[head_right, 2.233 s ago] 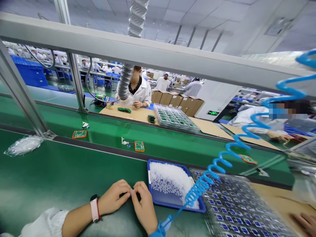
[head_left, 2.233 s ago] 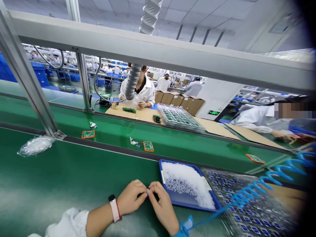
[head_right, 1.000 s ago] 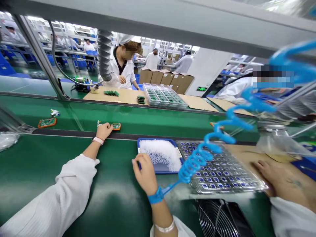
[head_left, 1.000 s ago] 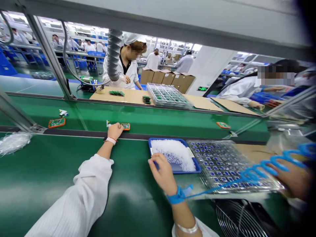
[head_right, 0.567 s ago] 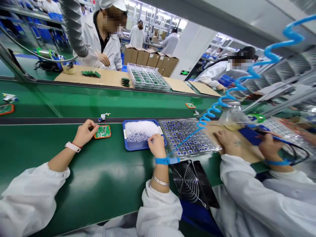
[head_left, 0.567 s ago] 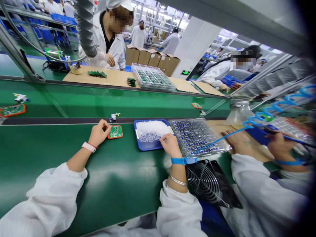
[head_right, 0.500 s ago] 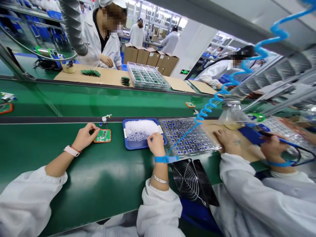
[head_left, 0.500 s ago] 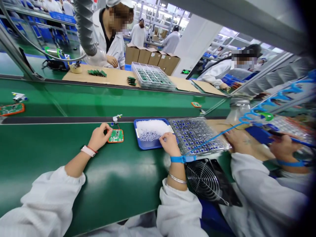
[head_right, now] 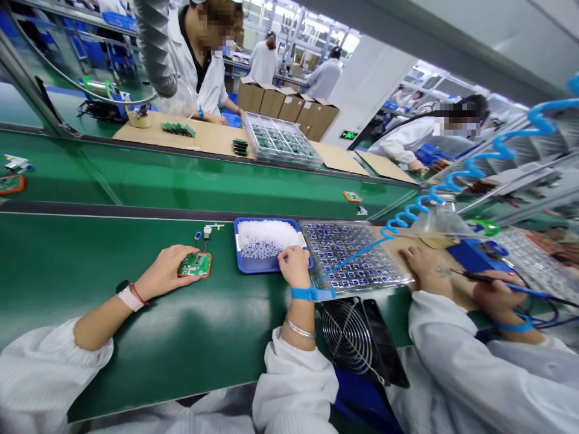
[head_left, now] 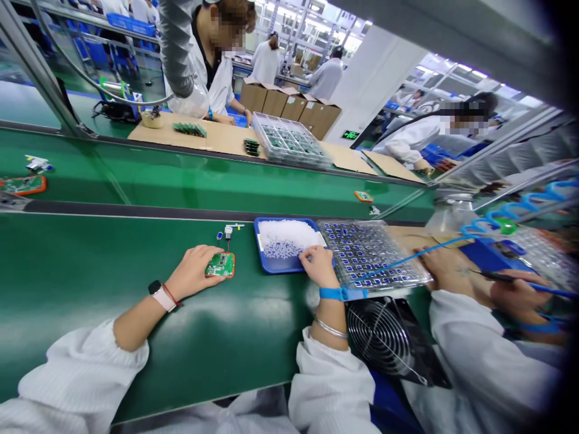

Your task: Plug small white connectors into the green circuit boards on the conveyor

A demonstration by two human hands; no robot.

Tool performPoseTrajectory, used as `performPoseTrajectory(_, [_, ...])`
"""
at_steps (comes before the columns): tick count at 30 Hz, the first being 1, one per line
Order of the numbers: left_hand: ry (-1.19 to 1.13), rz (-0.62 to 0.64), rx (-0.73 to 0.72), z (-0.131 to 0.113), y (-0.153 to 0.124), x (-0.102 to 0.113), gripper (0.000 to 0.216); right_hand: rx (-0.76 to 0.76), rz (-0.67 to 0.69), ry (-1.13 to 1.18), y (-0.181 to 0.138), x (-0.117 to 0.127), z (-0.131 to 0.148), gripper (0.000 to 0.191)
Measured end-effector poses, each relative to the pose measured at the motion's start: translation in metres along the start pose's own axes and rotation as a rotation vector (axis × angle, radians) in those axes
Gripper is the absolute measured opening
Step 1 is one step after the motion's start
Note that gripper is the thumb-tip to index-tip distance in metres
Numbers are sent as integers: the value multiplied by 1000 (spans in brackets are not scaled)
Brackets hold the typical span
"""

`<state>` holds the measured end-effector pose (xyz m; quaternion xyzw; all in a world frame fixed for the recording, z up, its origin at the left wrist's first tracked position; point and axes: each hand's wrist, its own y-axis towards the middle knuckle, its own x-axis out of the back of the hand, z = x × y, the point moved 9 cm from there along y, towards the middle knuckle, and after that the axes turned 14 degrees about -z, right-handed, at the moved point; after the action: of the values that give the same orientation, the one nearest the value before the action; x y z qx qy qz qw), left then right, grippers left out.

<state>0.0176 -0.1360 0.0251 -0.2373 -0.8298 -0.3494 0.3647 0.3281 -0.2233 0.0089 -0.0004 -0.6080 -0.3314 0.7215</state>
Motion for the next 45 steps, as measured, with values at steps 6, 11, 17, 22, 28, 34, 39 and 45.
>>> performPoseTrajectory(6, [-7, -5, 41, -1, -1, -2, 55, 42, -43, 62, 2, 8, 4, 18])
performPoseTrajectory(11, [-19, -6, 63, -3, -1, 1, 56, 142, -208, 239, -2, 37, 65, 17])
performPoseTrajectory(17, [-181, -130, 120, -1, 10, 8, 17, 291, -56, 779, -46, 21, 188, 12])
performPoseTrajectory(22, [-301, -130, 143, 1, 15, 4, 12, 237, 32, 846, -55, -12, 205, 12])
performPoseTrajectory(28, [-309, -123, 212, 12, 17, -2, 11, 210, 117, 834, -47, -25, 203, 12])
performPoseTrajectory(34, [-300, -87, 282, 18, 22, -7, 11, 156, 175, 865, -45, -36, 200, 13])
performPoseTrajectory(39, [-253, -8, 325, 22, 27, -12, 11, 110, 194, 829, -43, -46, 197, 14])
performPoseTrajectory(45, [-239, -33, 197, 18, 23, -2, 13, 163, 78, 779, -37, -12, 197, 14])
